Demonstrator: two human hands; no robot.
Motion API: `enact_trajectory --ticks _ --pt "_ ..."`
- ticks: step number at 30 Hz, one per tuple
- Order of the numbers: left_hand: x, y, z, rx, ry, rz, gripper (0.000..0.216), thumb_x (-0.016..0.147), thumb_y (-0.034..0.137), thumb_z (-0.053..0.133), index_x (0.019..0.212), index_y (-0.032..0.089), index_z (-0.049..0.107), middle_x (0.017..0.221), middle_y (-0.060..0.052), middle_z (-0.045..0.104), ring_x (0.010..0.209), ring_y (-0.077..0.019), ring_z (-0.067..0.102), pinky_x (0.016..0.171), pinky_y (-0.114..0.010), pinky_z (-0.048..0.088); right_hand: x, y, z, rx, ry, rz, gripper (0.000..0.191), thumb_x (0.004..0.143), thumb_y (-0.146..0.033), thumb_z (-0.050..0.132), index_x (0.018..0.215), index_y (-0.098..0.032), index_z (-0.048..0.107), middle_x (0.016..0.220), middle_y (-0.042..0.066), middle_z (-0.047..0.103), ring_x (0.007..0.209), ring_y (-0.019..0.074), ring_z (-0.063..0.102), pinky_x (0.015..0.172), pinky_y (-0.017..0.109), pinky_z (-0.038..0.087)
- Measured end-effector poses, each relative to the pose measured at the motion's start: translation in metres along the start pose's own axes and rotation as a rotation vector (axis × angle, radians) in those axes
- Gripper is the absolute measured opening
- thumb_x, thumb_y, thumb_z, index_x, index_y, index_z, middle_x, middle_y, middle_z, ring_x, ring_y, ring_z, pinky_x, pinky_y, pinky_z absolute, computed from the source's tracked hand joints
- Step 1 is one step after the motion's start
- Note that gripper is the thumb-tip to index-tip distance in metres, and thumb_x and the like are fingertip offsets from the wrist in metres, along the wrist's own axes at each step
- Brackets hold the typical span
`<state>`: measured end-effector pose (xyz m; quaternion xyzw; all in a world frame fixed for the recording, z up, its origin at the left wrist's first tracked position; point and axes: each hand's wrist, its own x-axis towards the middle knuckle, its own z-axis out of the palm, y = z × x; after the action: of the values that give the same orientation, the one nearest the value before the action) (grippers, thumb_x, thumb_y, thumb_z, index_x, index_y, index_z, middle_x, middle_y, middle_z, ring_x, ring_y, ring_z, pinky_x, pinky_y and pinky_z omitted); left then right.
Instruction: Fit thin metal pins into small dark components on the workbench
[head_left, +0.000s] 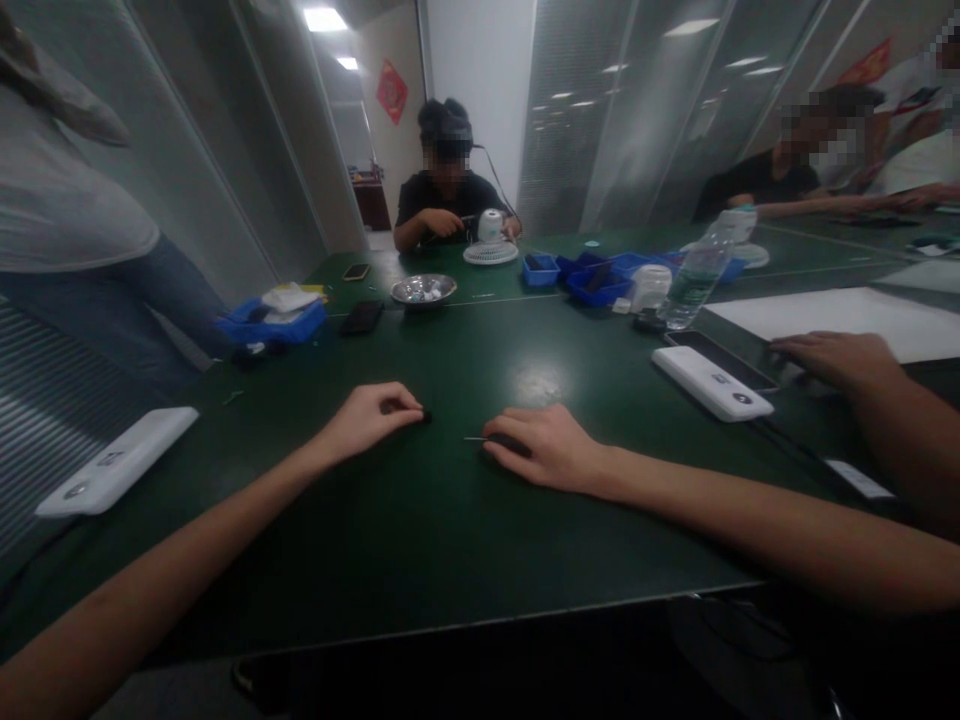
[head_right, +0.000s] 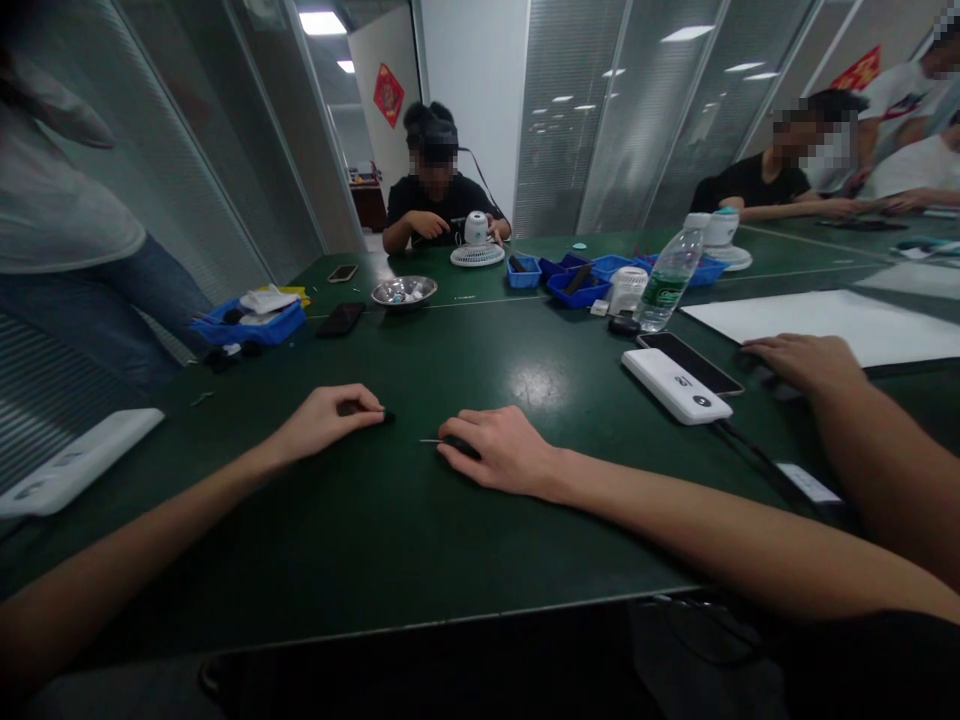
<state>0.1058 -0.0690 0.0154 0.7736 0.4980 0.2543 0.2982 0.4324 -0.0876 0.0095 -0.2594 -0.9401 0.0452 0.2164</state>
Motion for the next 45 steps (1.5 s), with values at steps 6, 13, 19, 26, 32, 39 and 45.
enact_trajectory --ticks 6,13,19,26,32,39,45 --pt "-0.018 0.049 0.051 -0.072 -0.148 0.173 0.017 0.092 0.036 0.070 0.101 0.022 0.074 0.093 -0.007 0.070 0.078 -0.0179 0.064 0.070 -0.031 0.049 -0.002 -0.001 0.000 0.018 0.054 -0.001 0.027 0.102 -0.037 0.051 0.110 -0.017 0.068 0.088 0.004 0.070 0.068 0.0121 0.059 0.059 0.026 0.037" --pt "-0.021 0.044 0.047 0.017 -0.130 0.211 0.016 0.091 0.034 0.069 0.103 0.023 0.071 0.088 -0.005 0.065 0.074 -0.0169 0.057 0.065 -0.030 0.045 -0.002 -0.003 -0.003 0.061 0.037 -0.032 0.023 0.098 -0.033 0.054 0.101 -0.017 0.070 0.080 0.002 0.068 0.063 0.0110 0.056 0.056 0.024 0.035" --pt "-0.023 0.043 0.052 0.037 -0.109 0.201 0.016 0.090 0.031 0.069 0.102 0.021 0.068 0.088 -0.004 0.063 0.075 -0.0165 0.057 0.065 -0.029 0.044 -0.002 0.000 0.001 0.051 0.019 -0.063 0.023 0.098 -0.034 0.054 0.100 -0.018 0.071 0.079 0.002 0.067 0.062 0.0111 0.055 0.056 0.025 0.034" --pt "-0.023 0.042 0.052 0.003 -0.110 0.184 0.015 0.091 0.033 0.067 0.102 0.022 0.068 0.082 -0.003 0.061 0.072 -0.0165 0.055 0.063 -0.029 0.042 -0.003 -0.001 0.000 0.024 0.014 -0.100 0.027 0.101 -0.035 0.051 0.104 -0.017 0.071 0.080 0.003 0.067 0.063 0.0111 0.054 0.055 0.025 0.033" --pt "-0.023 0.044 0.050 -0.056 -0.143 0.145 0.022 0.096 0.039 0.064 0.103 0.019 0.070 0.080 -0.002 0.059 0.069 -0.0149 0.053 0.061 -0.026 0.039 -0.004 -0.002 -0.002 -0.047 0.014 -0.160 0.028 0.104 -0.033 0.047 0.106 -0.017 0.070 0.081 0.003 0.066 0.065 0.0116 0.055 0.056 0.026 0.033" --pt "-0.022 0.041 0.052 -0.160 -0.196 0.101 0.028 0.101 0.040 0.059 0.106 0.015 0.071 0.093 -0.005 0.068 0.079 -0.0153 0.058 0.069 -0.026 0.042 -0.005 -0.004 0.001 -0.178 0.014 -0.218 0.028 0.108 -0.032 0.044 0.113 -0.017 0.068 0.085 0.004 0.065 0.067 0.0135 0.056 0.057 0.028 0.034" --pt "-0.026 0.054 0.057 -0.108 -0.185 0.174 0.020 0.101 0.032 0.060 0.102 0.015 0.071 0.092 -0.005 0.068 0.079 -0.0150 0.058 0.069 -0.026 0.043 -0.003 -0.006 0.001 -0.151 -0.072 -0.205 0.031 0.109 -0.034 0.041 0.117 -0.018 0.066 0.089 0.004 0.066 0.072 0.0144 0.059 0.060 0.028 0.037"
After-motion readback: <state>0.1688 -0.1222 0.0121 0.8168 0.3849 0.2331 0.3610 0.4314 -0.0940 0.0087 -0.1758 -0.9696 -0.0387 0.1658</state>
